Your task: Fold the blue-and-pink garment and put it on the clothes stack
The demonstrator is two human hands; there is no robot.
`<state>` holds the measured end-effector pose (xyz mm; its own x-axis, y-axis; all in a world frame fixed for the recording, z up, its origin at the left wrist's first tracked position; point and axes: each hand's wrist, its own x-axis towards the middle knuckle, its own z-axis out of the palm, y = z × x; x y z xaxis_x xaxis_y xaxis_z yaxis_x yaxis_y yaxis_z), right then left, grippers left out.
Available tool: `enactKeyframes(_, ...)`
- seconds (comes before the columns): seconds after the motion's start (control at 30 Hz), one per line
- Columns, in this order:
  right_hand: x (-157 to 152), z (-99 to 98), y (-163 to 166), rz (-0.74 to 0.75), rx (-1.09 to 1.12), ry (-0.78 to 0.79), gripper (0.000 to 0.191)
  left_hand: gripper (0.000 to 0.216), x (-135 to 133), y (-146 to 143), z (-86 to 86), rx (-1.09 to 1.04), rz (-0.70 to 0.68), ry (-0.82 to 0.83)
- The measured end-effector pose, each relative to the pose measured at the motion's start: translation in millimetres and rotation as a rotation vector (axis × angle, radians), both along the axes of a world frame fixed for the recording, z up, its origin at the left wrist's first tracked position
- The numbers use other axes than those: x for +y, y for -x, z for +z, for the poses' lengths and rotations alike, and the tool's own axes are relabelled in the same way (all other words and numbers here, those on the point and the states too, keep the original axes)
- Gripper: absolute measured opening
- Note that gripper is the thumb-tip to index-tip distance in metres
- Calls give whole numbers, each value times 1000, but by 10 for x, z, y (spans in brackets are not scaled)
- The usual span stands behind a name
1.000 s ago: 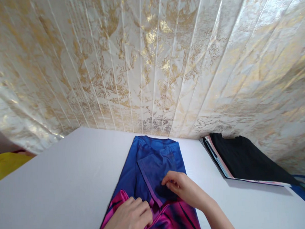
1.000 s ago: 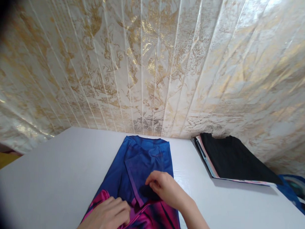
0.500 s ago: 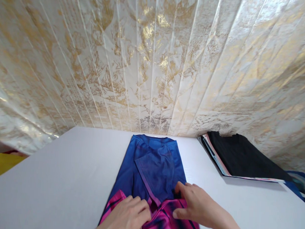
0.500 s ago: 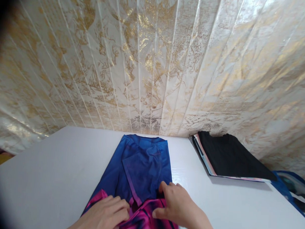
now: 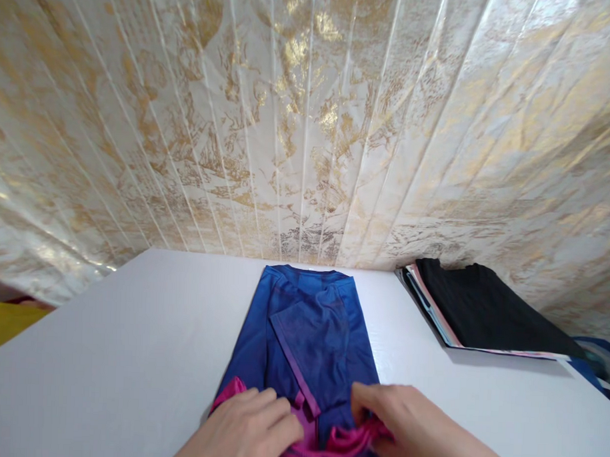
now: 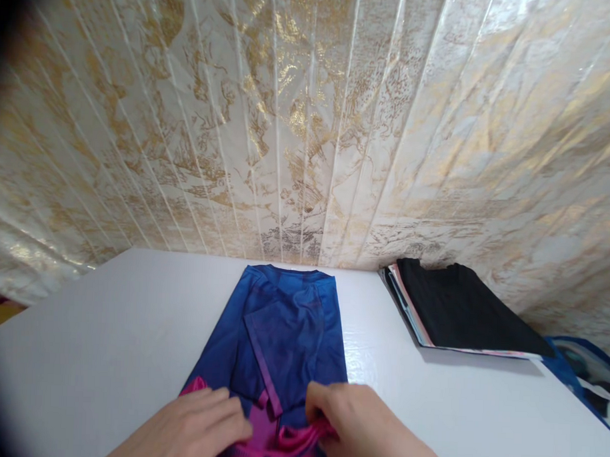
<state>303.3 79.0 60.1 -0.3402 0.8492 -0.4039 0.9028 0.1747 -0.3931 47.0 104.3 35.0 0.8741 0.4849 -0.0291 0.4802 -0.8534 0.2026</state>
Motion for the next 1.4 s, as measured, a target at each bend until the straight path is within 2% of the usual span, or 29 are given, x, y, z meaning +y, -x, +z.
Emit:
enactKeyframes(0.07, 108, -96, -1, -71, -121, -80, 35, 26, 92, -49, -26, 57, 160, -11)
enactKeyframes(0.17, 244, -193, -33, -100, -212, -118, 31, 29, 284, -73, -53, 118, 309, -31)
enactKeyframes(0.33, 502, -307, -71, -168, -11, -319, 27, 28, 590, -82, 2, -54, 327, -75)
enactKeyframes(0.5, 1025, -656, 63, -82, 85, -473, 41, 40, 765, -328, -197, -60, 265, -86)
enactKeyframes(0.57, 1214, -784, 82, -40, 90, -486, 44, 44, 849, -407, -276, 3, 381, -102)
enactKeyframes(0.67, 1390, -911, 23, -43, 91, -533, 44, 36, 998, -446, -304, 52, 583, -157)
enactKeyframes(0.87, 1468, -1097, -133, -125, 35, -565, 52, 17, 1156, -431, -254, 61, 654, -131)
enactKeyframes(1.0, 1468, -1157, -154, -159, 1, -591, 63, 20, 1195, -379, -278, 65, 685, -101)
enactKeyframes(1.23, 1490, -1151, -162, -202, -90, -549, 66, 12, 1241, -286, -340, 39, 664, -109)
enactKeyframes(1.4, 1483, -1003, -98, -195, -86, -523, 65, 24, 1545, -60, -413, -52, 613, -180)
